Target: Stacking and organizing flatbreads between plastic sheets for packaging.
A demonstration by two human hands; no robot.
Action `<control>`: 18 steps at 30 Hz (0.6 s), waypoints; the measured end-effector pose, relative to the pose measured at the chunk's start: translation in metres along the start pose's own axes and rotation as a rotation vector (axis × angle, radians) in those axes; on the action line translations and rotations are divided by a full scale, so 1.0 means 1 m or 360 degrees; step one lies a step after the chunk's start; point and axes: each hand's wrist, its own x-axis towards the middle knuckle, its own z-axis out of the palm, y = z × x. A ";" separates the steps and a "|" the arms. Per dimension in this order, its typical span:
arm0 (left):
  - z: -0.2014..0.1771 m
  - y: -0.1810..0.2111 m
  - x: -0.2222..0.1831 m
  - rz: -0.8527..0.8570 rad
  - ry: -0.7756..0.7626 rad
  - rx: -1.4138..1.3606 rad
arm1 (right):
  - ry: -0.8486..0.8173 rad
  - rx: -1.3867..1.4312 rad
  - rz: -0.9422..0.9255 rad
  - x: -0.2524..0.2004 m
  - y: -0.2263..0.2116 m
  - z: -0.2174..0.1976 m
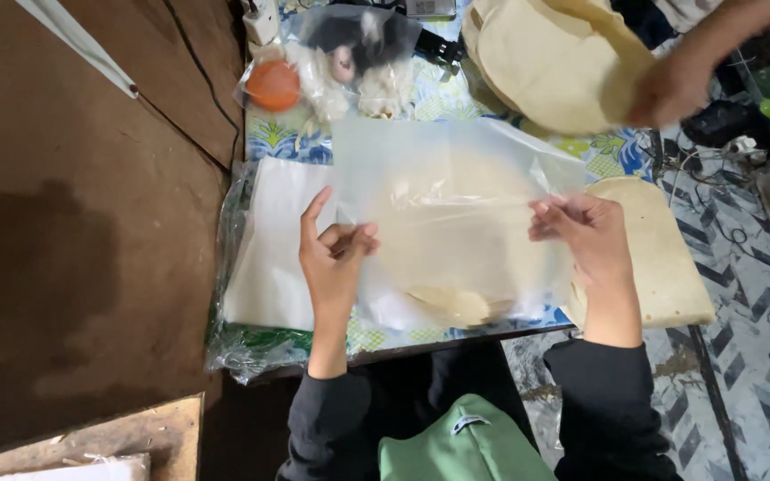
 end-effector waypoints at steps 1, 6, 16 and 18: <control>0.001 -0.005 0.005 -0.0022 0.0008 0.0004 | 0.0006 0.0000 -0.0012 0.005 0.005 -0.006; 0.019 -0.028 0.039 -0.0083 0.0111 0.0158 | 0.0073 -0.0133 0.0068 0.035 0.023 -0.005; 0.026 -0.098 0.084 -0.0173 0.0058 0.0688 | 0.0305 -0.0566 0.0152 0.082 0.088 -0.011; 0.023 -0.096 0.081 -0.0199 0.0060 0.0678 | 0.0326 -0.0572 0.0141 0.079 0.083 -0.008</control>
